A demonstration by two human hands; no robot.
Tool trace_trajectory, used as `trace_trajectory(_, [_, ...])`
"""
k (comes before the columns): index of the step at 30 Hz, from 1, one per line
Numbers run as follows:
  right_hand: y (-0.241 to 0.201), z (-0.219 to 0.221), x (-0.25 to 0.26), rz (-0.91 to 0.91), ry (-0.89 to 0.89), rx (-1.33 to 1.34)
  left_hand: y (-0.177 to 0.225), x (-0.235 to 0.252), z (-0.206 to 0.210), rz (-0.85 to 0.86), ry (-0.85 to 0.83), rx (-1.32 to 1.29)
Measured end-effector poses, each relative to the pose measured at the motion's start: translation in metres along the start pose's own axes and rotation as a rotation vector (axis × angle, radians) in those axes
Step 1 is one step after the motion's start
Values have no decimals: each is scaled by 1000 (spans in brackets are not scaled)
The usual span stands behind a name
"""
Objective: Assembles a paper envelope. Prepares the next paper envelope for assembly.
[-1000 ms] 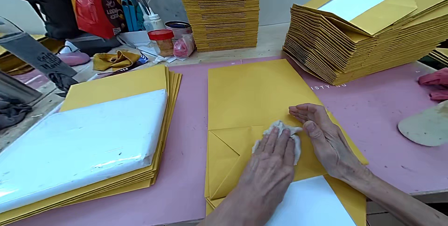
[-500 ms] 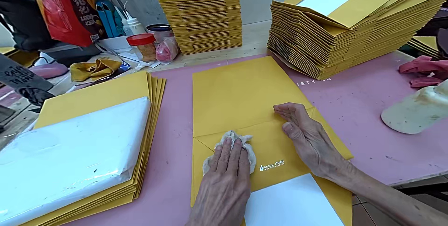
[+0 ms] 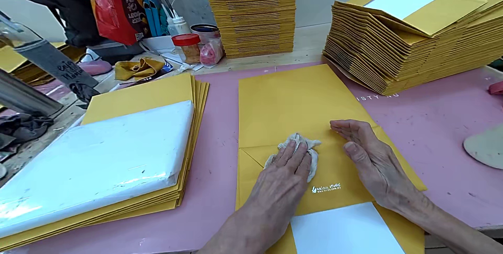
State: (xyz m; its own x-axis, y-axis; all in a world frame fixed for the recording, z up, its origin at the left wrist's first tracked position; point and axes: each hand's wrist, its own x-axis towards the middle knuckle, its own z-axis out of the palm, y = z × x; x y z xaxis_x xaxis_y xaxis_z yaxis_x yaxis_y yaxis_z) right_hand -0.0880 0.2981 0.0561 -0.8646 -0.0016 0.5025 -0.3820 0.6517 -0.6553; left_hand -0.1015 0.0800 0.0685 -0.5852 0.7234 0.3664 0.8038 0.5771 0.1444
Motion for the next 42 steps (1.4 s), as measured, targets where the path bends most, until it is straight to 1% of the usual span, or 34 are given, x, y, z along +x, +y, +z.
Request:
trace_trajectory(3, [0, -1, 0, -2, 1, -11, 2, 3, -2, -77, 111, -56])
trace_trajectory(6, [0, 0, -1, 7, 11, -8, -2, 4, -2, -101, 247, -122])
trace_trajectory(8, [1, 1, -1, 2, 16, -7, -6, 5, -6, -128, 280, -174])
trace_trajectory(11, [2, 1, -1, -6, 27, 1, -12, 8, -13, -150, 272, -187])
trace_trajectory(13, [2, 1, -1, -8, 31, 6, -13, 8, -12, -95, 237, -133])
trace_trajectory(15, [2, 1, -1, -6, 29, 3, -7, 3, -11, -52, 138, -83])
trace_trajectory(17, [2, 0, -1, -10, 23, -2, 1, -4, -12, -49, 35, -70])
trace_trajectory(18, [2, 0, -1, -14, 24, -5, 3, -5, -12, -48, 26, -68])
trace_trajectory(19, [2, 0, -1, -15, 22, -10, 3, -5, -11, -51, 45, -72])
trace_trajectory(22, [1, 0, -1, -20, 26, -22, 0, 2, -6, -60, 208, -71])
trace_trajectory(24, [1, -1, -1, -26, 26, -30, -2, 6, -7, -81, 272, -94])
trace_trajectory(30, [4, -1, -3, -99, 23, -75, -13, 14, -20, -157, 268, -236])
trace_trajectory(34, [6, 1, -5, -217, 29, -176, -12, 13, -19, -148, 297, -159])
trace_trajectory(37, [2, 3, -7, -401, -2, -302, -8, 10, -16, -121, 340, -68])
trace_trajectory(39, [-9, 8, -7, -514, -62, -349, -9, 5, -11, -106, 370, -38])
trace_trajectory(42, [-28, 22, -4, -551, -242, -276, -12, -4, -3, -135, 394, -31])
